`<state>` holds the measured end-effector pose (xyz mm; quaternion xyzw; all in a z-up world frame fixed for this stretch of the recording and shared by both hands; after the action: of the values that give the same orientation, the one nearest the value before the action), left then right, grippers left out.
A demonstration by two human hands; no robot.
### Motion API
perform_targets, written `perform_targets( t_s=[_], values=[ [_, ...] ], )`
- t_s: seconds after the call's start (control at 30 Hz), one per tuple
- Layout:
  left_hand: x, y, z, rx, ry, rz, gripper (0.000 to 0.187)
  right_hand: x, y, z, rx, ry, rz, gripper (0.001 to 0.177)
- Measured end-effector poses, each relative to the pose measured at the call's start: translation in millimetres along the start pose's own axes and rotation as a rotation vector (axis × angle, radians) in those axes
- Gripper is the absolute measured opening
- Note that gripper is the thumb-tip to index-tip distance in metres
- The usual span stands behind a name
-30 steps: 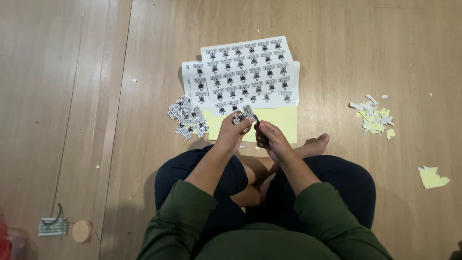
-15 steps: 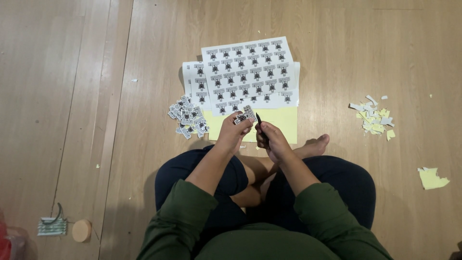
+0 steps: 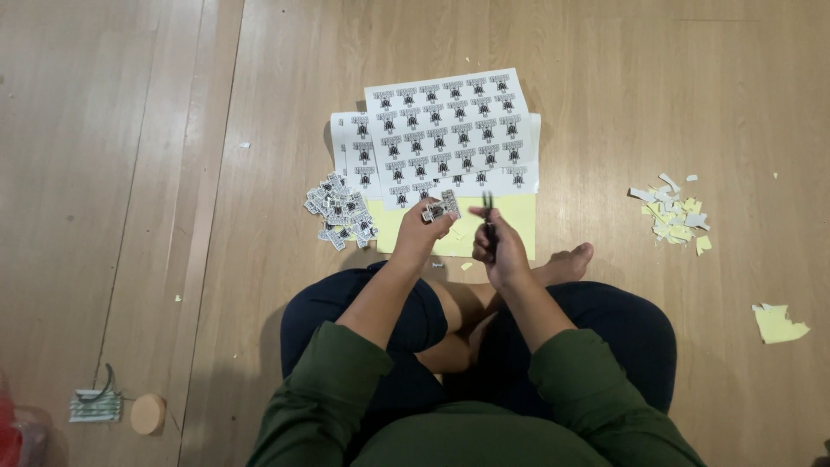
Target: The person sits on the floor and uses scissors to cut small printed designs from a sheet of paper. They hold the paper with one hand and carefully cut around the shapes, placing the cut pieces into a pile on the floor.
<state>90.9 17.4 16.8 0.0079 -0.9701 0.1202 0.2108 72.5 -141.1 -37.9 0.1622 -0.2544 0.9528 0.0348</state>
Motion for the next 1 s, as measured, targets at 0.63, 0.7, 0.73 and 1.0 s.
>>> perform_targets(
  t_s=[0.63, 0.7, 0.73, 1.0],
  values=[
    [-37.7, 16.7, 39.1, -0.503, 0.130, 0.023, 0.010, -22.4, 49.9, -25.5, 0.110, 0.037, -0.159, 0.033],
    [-48.9, 43.6, 22.3, -0.860, 0.031, -0.050, 0.015, -24.1, 57.0, -28.5, 0.119, 0.032, -0.178, 0.035],
    [-50.2, 56.4, 13.1, -0.854, 0.036, -0.063, 0.015, -23.6, 56.4, -31.6, 0.124, 0.024, -0.167, 0.035],
    [-87.5, 203.3, 5.0, -0.865, 0.264, -0.216, 0.012, -44.2, 67.1, -55.3, 0.114, 0.006, -0.140, 0.025]
  ],
)
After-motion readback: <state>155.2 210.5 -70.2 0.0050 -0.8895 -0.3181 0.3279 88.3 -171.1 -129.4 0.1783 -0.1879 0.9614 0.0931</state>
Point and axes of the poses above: each hand's wrist, its own x-axis away from the middle knuckle, its own y-axis out of the back of the hand, z = x × y, the point moved 10 cm from there along -x, towards the middle knuckle, and after that the axes turned 9 degrees about y, right-handed, at the moved point
